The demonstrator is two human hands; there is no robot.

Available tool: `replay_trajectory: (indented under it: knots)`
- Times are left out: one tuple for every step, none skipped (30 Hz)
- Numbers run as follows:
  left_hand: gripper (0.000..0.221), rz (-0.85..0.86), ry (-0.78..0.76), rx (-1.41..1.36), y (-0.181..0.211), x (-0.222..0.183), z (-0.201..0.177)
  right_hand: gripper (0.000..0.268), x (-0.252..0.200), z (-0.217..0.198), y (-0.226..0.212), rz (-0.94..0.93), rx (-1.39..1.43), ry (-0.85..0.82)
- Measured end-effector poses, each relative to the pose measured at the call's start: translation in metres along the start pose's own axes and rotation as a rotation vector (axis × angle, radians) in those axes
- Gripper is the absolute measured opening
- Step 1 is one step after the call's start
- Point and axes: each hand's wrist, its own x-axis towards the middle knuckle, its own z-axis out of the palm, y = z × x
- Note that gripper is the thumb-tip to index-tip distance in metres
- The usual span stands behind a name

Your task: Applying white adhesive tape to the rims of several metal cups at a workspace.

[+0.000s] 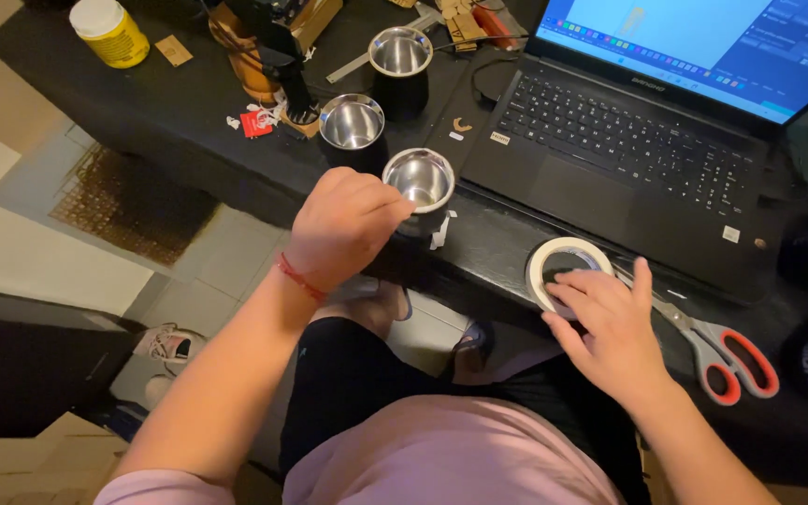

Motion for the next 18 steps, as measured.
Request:
replay_trajectory:
  knots:
    - [0.016, 0.012, -0.001, -0.016, 0.000, 0.001, 0.000, 0.031, 0.009, -0.001, -0.005, -0.042, 0.014, 0.024]
    - [0.019, 0.025, -0.001, -0.031, 0.000, 0.003, -0.001, 0.031, 0.017, -0.002, -0.010, -0.085, 0.027, 0.048]
    - [0.019, 0.028, -0.002, -0.032, -0.001, 0.003, 0.000, 0.031, 0.031, -0.002, -0.015, -0.082, 0.028, 0.050]
    - [0.019, 0.052, -0.007, -0.023, -0.002, 0.003, 0.001, 0.028, 0.045, -0.002, -0.021, -0.154, 0.070, 0.098]
    - [0.019, 0.076, -0.013, -0.015, -0.003, 0.002, 0.002, 0.025, 0.058, -0.002, -0.026, -0.225, 0.113, 0.144]
    - [0.019, 0.079, -0.015, -0.017, -0.003, 0.002, 0.001, 0.025, 0.070, 0.004, -0.030, -0.221, 0.113, 0.146]
    - [0.017, 0.081, -0.064, 0.013, -0.005, 0.001, 0.001, 0.025, 0.083, 0.009, -0.035, -0.263, 0.121, 0.177]
    - [0.016, 0.084, -0.112, 0.043, -0.006, 0.001, 0.000, 0.025, 0.096, 0.015, -0.039, -0.305, 0.129, 0.208]
    - [0.016, 0.087, -0.113, 0.045, -0.005, 0.005, -0.002, 0.025, 0.102, 0.017, -0.041, -0.305, 0.129, 0.212]
    - [0.015, 0.087, -0.106, 0.035, -0.005, 0.009, -0.004, 0.025, 0.109, 0.020, -0.044, -0.296, 0.147, 0.216]
    - [0.014, 0.087, -0.099, 0.024, -0.004, 0.012, -0.006, 0.025, 0.115, 0.022, -0.046, -0.288, 0.164, 0.219]
    - [0.014, 0.088, -0.099, 0.026, -0.007, 0.014, -0.007, 0.025, 0.115, 0.021, -0.047, -0.289, 0.164, 0.221]
    - [0.014, 0.062, -0.142, -0.026, -0.010, 0.014, -0.008, 0.026, 0.114, 0.020, -0.047, -0.275, 0.170, 0.226]
    - [0.015, 0.035, -0.185, -0.079, -0.013, 0.015, -0.009, 0.026, 0.113, 0.019, -0.048, -0.261, 0.177, 0.231]
    - [0.015, 0.034, -0.185, -0.080, -0.015, 0.017, -0.009, 0.026, 0.106, 0.020, -0.045, -0.261, 0.177, 0.229]
    - [0.016, 0.018, -0.190, -0.061, -0.016, 0.018, -0.009, 0.027, 0.100, 0.020, -0.042, -0.230, 0.132, 0.194]
    - [0.018, 0.004, -0.197, -0.046, -0.018, 0.019, -0.008, 0.028, 0.093, 0.021, -0.040, -0.194, 0.086, 0.158]
    - [0.018, 0.004, -0.198, -0.050, -0.021, 0.013, -0.002, 0.028, 0.083, 0.019, -0.035, -0.191, 0.085, 0.156]
